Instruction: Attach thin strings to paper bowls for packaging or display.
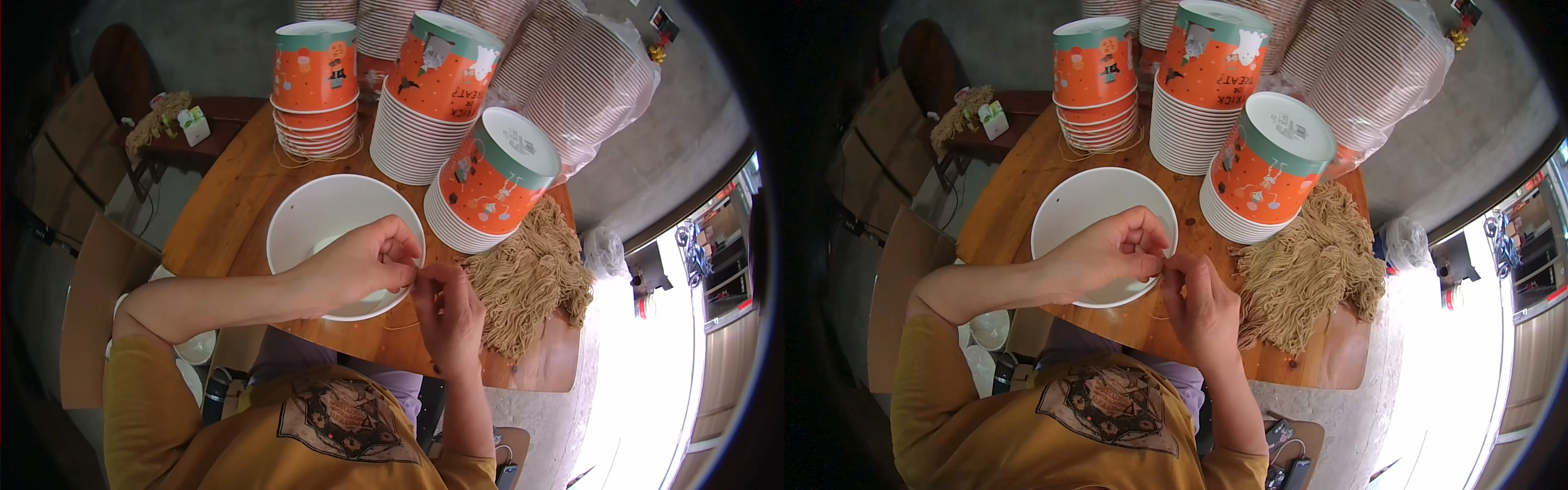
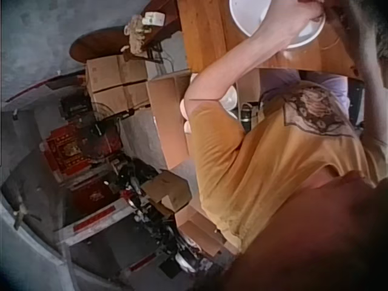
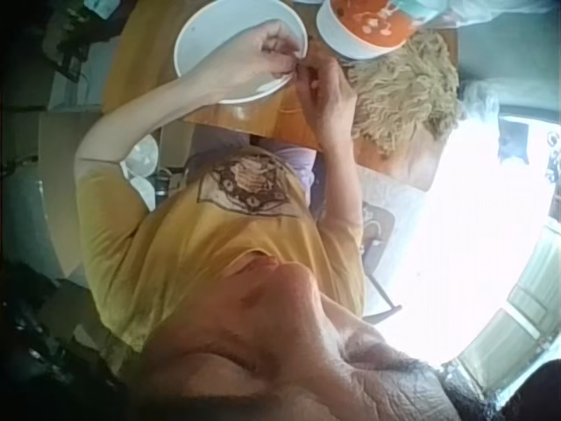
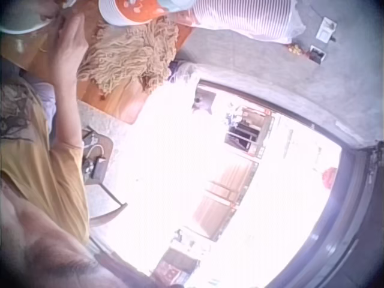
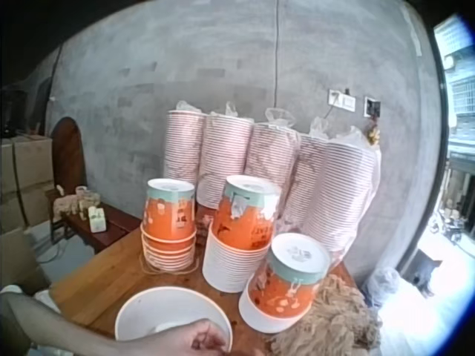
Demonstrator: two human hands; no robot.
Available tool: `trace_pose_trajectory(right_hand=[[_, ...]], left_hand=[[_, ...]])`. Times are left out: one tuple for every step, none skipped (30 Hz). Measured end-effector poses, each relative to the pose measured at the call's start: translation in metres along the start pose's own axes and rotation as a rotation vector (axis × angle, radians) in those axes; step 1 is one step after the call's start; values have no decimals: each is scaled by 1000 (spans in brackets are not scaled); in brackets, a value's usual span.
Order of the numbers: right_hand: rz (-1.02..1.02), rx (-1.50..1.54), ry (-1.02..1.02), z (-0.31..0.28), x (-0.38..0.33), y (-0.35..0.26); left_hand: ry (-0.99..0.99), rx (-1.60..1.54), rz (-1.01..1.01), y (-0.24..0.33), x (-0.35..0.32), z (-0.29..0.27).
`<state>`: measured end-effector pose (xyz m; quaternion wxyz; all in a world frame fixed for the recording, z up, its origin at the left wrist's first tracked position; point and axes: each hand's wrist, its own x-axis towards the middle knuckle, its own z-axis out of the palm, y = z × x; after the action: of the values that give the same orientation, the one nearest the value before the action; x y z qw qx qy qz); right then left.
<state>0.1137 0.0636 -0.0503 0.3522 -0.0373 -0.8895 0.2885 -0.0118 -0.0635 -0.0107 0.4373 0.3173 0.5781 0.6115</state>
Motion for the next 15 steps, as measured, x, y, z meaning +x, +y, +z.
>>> trace_pose_trajectory(right_hand=[[1, 1, 0, 3, -1, 1], [34, 69, 13, 6, -2, 1], [68, 137, 25, 9, -3, 2], [68, 138, 25, 10, -5, 2], [164, 248, 14, 12, -8, 2], [260, 359, 3, 13, -9, 2], [260, 360, 2, 12, -8, 2], [281, 392, -7, 11, -8, 1], [303, 423, -17, 11, -7, 1], [303, 422, -16, 11, -6, 2], [289, 430, 7, 12, -6, 4], [274, 438, 30, 13, -6, 5], [272, 439, 28, 13, -5, 6], [288, 419, 15, 12, -6, 7], [304, 398, 3, 11, -6, 8]], left_hand=[[1, 1, -1, -1, 0, 0], [-1, 87, 25, -3, -1, 0], [-2, 173, 50, -4, 0, 0], [-2, 173, 50, -6, 0, -1], [-14, 181, 78, -7, 0, -3], [-26, 189, 105, -8, 0, -3], [-25, 190, 105, -7, 0, -3], [-22, 289, 110, -5, -1, -2], [-19, 387, 114, -3, -2, -1], [-20, 388, 114, -1, -4, 0], [-21, 449, 112, 1, -6, 2], [-22, 511, 110, 2, -7, 4], [-19, 511, 110, 1, -8, 3], [3, 528, 144, -1, -8, 3], [24, 544, 179, -2, -8, 2]])
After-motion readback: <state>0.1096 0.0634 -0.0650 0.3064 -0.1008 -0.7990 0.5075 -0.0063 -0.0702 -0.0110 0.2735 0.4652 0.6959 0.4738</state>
